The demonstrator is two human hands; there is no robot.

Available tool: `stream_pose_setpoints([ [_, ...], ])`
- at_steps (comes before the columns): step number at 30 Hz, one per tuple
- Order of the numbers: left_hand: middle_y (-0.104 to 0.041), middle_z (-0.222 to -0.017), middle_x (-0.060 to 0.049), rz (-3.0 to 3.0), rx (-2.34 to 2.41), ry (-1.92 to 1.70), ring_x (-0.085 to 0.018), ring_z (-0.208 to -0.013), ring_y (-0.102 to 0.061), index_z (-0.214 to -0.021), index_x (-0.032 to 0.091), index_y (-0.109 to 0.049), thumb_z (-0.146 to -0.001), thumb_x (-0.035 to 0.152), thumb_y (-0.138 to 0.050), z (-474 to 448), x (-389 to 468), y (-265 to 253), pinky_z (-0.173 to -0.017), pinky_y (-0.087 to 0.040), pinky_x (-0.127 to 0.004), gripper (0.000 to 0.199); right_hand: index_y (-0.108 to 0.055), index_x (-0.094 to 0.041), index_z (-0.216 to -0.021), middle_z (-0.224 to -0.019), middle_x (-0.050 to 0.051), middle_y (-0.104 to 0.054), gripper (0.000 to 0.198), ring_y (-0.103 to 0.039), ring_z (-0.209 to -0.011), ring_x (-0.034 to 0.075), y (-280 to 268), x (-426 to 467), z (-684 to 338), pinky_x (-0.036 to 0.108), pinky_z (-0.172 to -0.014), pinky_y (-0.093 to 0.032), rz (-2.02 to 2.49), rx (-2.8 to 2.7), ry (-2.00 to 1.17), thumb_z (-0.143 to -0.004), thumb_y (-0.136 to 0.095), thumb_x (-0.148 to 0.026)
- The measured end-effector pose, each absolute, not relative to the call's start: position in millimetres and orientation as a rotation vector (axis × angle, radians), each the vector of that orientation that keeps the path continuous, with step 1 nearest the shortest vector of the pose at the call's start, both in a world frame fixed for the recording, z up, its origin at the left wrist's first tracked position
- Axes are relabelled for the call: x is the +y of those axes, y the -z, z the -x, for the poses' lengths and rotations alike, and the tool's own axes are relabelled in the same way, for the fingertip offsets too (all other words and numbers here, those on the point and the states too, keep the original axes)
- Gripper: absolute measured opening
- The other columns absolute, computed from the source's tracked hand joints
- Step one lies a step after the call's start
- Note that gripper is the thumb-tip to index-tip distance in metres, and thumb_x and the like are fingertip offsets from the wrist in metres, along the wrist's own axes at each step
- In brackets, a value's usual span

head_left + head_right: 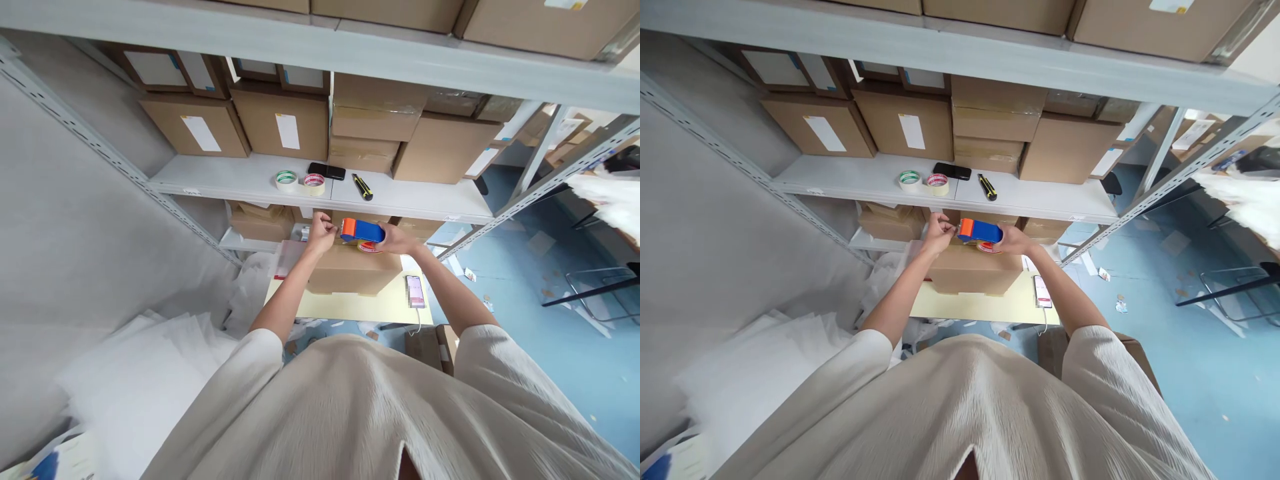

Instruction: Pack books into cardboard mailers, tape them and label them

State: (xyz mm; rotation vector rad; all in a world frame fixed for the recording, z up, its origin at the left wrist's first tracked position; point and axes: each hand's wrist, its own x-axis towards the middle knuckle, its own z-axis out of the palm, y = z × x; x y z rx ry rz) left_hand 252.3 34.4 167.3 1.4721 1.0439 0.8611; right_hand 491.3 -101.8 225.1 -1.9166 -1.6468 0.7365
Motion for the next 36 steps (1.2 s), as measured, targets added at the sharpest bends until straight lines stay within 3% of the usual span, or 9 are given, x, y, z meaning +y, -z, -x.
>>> stream_pose_setpoints([
  [5,-0.065,-0.084,0.006,-1.378,1.12,-0.902,-0.013,-0.072,-0.063,-0.113,0.027,-0.05,-0.087,0.014,-0.075,-223,44,-161,-0.076,-0.05,-0.027,0.039,-0.068,-0.028,-0.104,-0.091,0.003,-0.077,0.058,-0.071,-0.084,0.026,-242,-97,-478,0.032,-0.07,-0.052,2.021,-1.77,-0.744,-0.072,-0.099,-0.064],
  [10,-0.061,-0.078,0.01,-1.236,1.188,-0.941,-0.013,-0.069,-0.061,-0.106,0.029,-0.043,-0.079,0.019,-0.082,-169,59,-150,-0.074,-0.047,-0.027,0.048,-0.069,-0.028,-0.103,-0.094,0.005,-0.079,0.053,-0.072,-0.084,0.027,-249,-95,-474,0.034,-0.071,-0.052,2.063,-1.817,-0.798,-0.077,-0.095,-0.066],
  [20,-0.064,-0.077,0.008,-0.98,1.201,-0.93,-0.012,-0.066,-0.062,-0.1,0.029,-0.039,-0.078,0.013,-0.087,-139,67,-120,-0.066,-0.041,-0.024,0.055,-0.068,-0.028,-0.104,-0.097,0.005,-0.08,0.055,-0.073,-0.087,0.027,-256,-68,-454,0.033,-0.069,-0.051,2.208,-1.947,-0.81,-0.073,-0.096,-0.064],
  [25,-0.064,-0.076,0.008,-0.926,1.217,-0.99,-0.012,-0.067,-0.061,-0.099,0.028,-0.041,-0.081,0.004,-0.081,-128,73,-106,-0.069,-0.043,-0.023,0.05,-0.068,-0.028,-0.109,-0.1,0.005,-0.081,0.057,-0.073,-0.089,0.028,-262,-62,-449,0.033,-0.069,-0.051,2.22,-2.026,-0.856,-0.076,-0.094,-0.066],
  [36,-0.067,-0.076,0.006,-0.89,1.234,-0.921,-0.015,-0.077,-0.069,-0.101,0.026,-0.049,-0.086,0.007,-0.078,-122,70,-64,-0.083,-0.051,-0.029,0.039,-0.067,-0.028,-0.11,-0.102,0.008,-0.082,0.052,-0.074,-0.092,0.031,-272,-52,-428,0.035,-0.069,-0.051,2.32,-2.048,-0.84,-0.081,-0.09,-0.065],
])
